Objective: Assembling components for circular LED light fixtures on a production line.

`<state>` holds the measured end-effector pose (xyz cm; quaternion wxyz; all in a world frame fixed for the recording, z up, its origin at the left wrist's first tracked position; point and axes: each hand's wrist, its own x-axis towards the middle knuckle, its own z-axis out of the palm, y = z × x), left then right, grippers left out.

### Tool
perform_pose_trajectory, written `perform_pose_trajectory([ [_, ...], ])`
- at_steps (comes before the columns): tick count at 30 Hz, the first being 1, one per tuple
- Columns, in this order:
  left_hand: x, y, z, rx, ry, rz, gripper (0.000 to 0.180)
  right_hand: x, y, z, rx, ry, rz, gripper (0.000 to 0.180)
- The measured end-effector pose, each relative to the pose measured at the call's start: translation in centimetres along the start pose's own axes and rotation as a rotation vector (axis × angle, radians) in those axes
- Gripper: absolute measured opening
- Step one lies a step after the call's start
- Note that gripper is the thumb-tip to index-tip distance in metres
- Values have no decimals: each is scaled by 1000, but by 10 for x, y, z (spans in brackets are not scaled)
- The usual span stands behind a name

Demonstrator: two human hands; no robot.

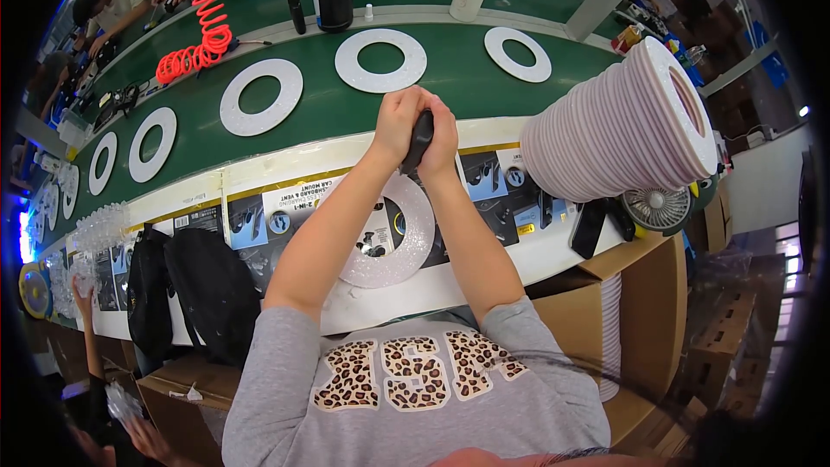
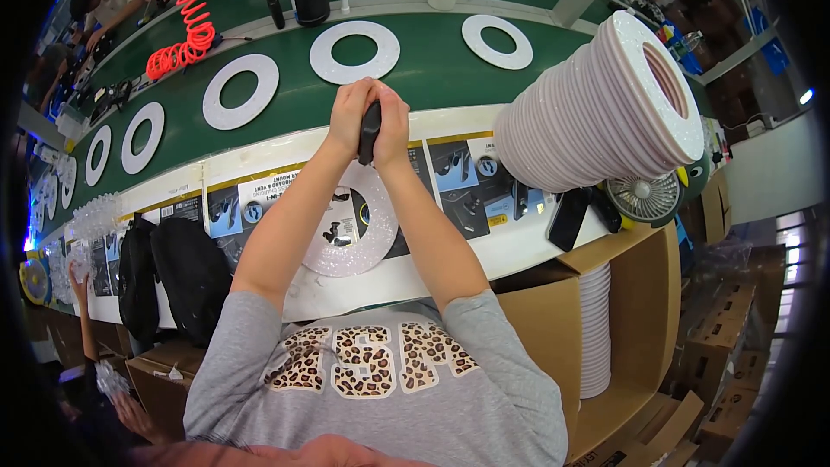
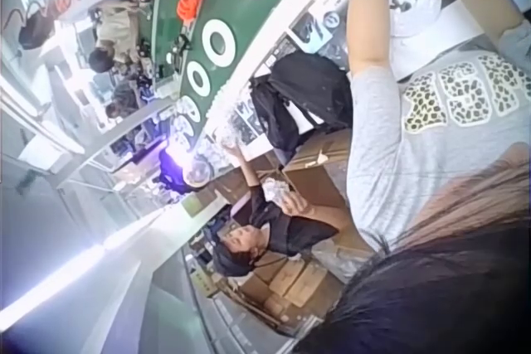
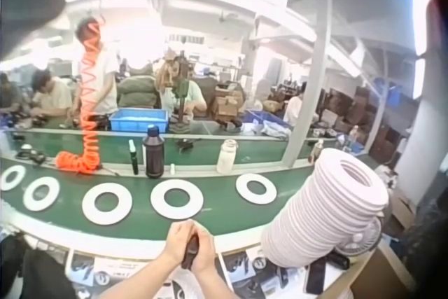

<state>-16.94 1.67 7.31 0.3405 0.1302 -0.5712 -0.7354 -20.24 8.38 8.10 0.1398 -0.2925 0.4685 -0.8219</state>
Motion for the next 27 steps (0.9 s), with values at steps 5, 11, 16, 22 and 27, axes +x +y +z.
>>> perform_pose_trajectory([
  [5, 0, 34, -1, -37, -148, -186, 42, 11, 1, -9, 144, -221, 81, 31],
  [11, -6, 58, -14, -107, -110, -139, 45, -2, 9, 25, 203, -207, 183, 31],
  [16, -4, 30, -40, -52, -57, -63, 44, -4, 17, 34, 151, -177, 153, 29],
  [22, -1, 20, -42, -26, -19, -33, 43, -3, 25, 31, 76, -208, 109, 45],
  [27, -2, 21, -41, 23, 3, 11, 41, -4, 28, 30, 56, -184, 98, 45],
])
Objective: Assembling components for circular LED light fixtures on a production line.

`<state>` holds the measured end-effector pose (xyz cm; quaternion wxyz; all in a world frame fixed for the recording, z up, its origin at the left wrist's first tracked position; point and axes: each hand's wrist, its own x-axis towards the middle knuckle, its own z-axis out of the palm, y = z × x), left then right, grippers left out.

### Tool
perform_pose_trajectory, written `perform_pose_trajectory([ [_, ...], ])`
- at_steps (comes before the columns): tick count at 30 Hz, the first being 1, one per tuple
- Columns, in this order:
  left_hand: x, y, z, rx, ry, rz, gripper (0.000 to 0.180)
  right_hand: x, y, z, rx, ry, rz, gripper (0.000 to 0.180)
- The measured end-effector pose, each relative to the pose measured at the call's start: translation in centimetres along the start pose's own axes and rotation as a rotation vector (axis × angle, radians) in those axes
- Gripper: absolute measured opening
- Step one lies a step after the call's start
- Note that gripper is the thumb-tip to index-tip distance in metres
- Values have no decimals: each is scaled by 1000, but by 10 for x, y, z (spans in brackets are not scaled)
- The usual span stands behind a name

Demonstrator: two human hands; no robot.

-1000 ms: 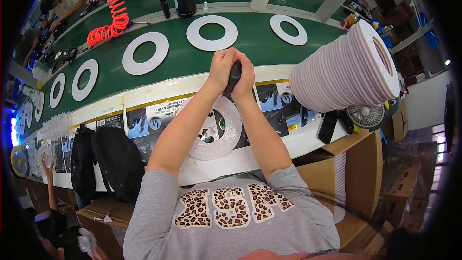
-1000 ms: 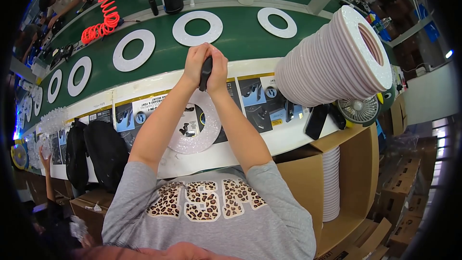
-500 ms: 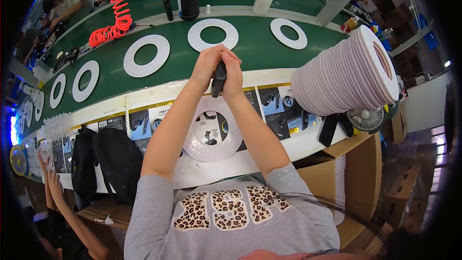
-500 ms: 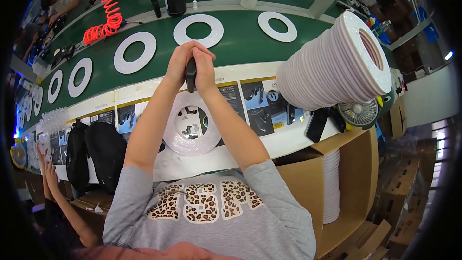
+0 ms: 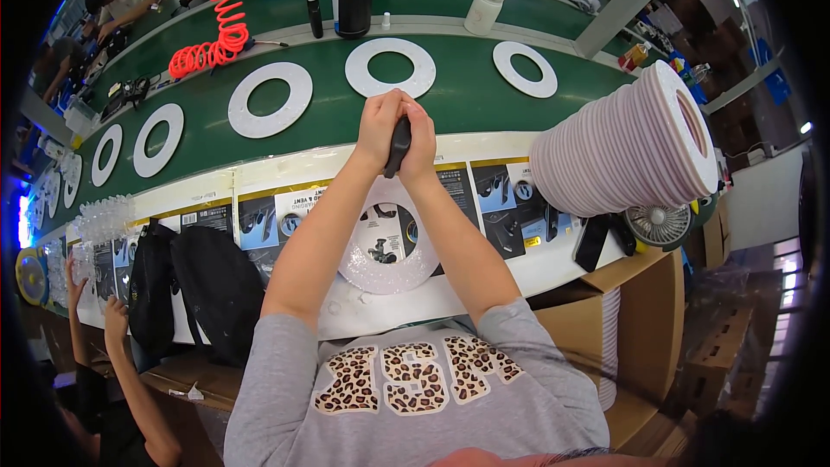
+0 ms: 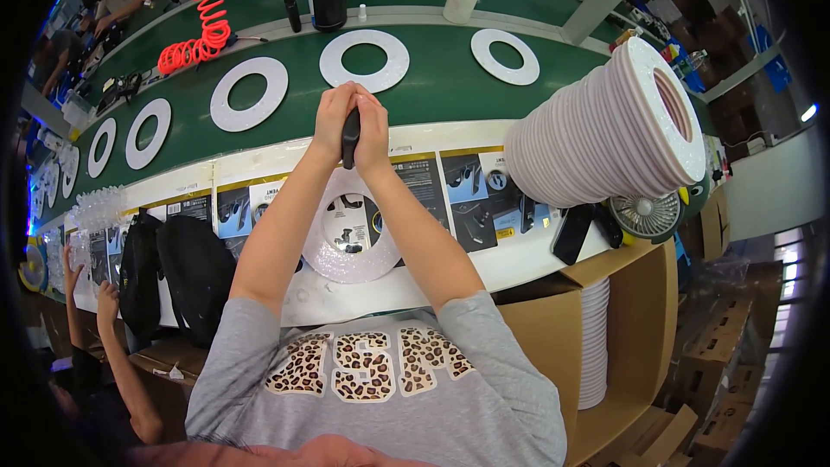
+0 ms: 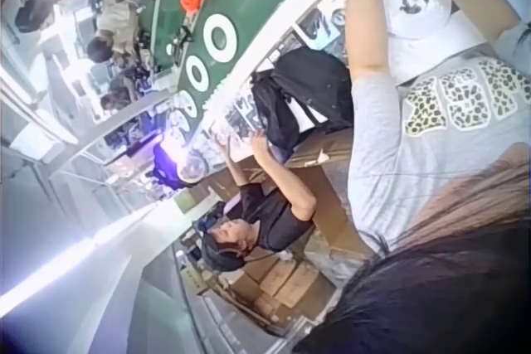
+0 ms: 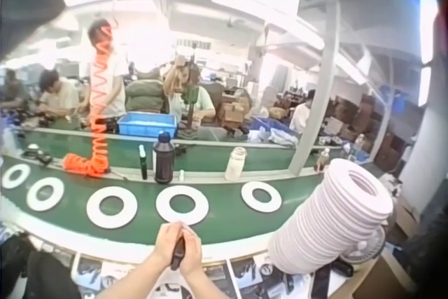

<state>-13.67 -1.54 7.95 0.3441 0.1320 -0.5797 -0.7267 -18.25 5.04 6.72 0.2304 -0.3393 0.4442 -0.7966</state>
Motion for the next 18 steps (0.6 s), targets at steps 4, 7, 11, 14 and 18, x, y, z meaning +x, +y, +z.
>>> perform_pose_trajectory([
  [4, -1, 0, 2, -41, 28, 21, 39, 0, -2, 5, 23, 20, -50, 34],
  [7, -3, 5, 6, -38, 43, 27, 38, -1, -6, 8, 39, 53, -36, 33],
  [11, -2, 1, 3, -35, 25, 16, 37, 0, -3, 4, 32, 28, -29, 33],
  [14, 0, -4, -1, -50, 36, 15, 36, 0, -1, 7, 44, 19, -35, 33],
  [18, 0, -2, 2, -24, 36, 26, 36, 0, -7, 8, 50, 39, -50, 33],
])
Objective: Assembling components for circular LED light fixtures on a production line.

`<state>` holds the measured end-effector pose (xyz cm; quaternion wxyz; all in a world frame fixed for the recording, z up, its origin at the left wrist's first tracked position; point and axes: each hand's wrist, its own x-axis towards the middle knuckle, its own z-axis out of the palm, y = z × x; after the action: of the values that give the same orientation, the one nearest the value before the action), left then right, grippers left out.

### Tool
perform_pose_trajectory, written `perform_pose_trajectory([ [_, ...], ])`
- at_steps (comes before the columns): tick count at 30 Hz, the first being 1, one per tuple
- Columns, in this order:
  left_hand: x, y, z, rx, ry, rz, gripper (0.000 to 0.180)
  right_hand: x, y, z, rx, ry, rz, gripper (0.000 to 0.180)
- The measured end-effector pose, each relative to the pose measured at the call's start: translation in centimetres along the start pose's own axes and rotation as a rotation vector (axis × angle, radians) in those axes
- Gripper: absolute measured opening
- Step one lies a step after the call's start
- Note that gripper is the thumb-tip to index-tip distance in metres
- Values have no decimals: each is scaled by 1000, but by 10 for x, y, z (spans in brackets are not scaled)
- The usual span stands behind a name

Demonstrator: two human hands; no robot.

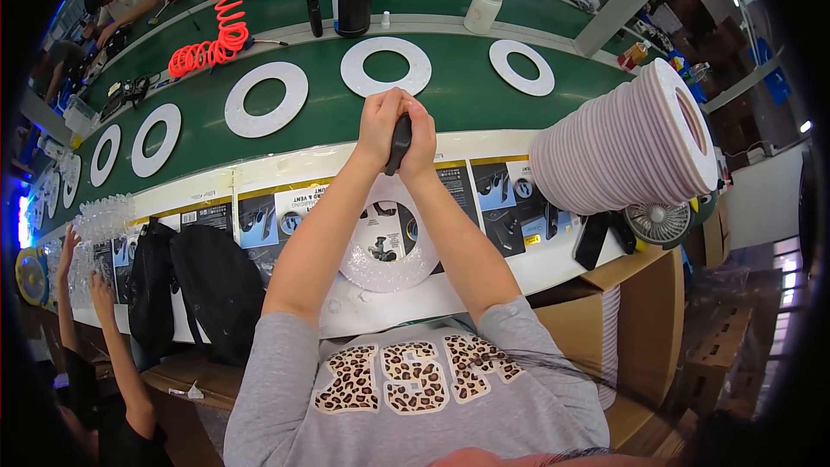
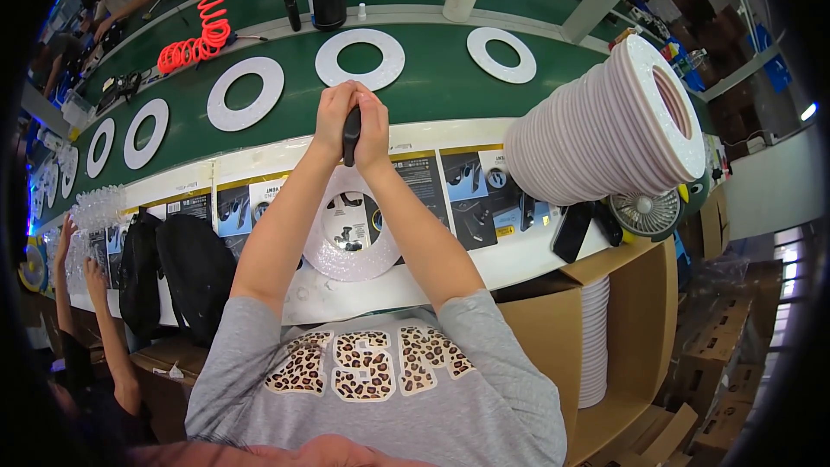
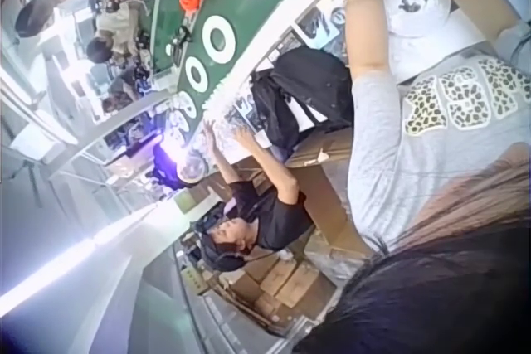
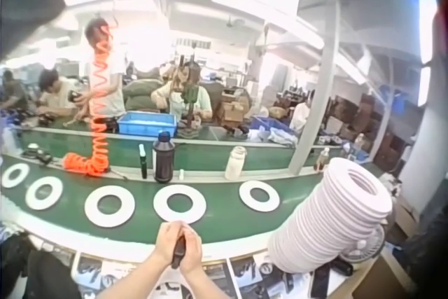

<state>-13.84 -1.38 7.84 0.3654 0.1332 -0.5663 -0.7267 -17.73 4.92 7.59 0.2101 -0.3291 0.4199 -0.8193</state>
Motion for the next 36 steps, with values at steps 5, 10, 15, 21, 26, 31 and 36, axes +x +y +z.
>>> perform_pose_trajectory([
  [5, -13, 23, 12, 4, 136, -54, 36, -1, -12, 0, -21, -95, 35, 32],
  [10, -20, 9, -5, -60, 55, -78, 36, -19, -25, 16, 27, 10, 149, 35],
  [15, -26, 12, 1, -88, 66, -33, 37, -23, -19, 7, -21, -64, 87, 39],
  [21, -26, 11, -2, -38, 25, 6, 37, -22, -16, 8, -42, -83, 44, 39],
  [26, -25, 9, -2, -41, 41, 19, 37, -22, -14, 5, -39, -109, 57, 37],
  [31, -26, 10, -1, -15, 37, 31, 36, -24, -15, 6, -83, -60, 38, 40],
  [36, -26, 10, -1, -18, 39, 20, 36, -24, -13, 6, -80, -62, 36, 39],
])
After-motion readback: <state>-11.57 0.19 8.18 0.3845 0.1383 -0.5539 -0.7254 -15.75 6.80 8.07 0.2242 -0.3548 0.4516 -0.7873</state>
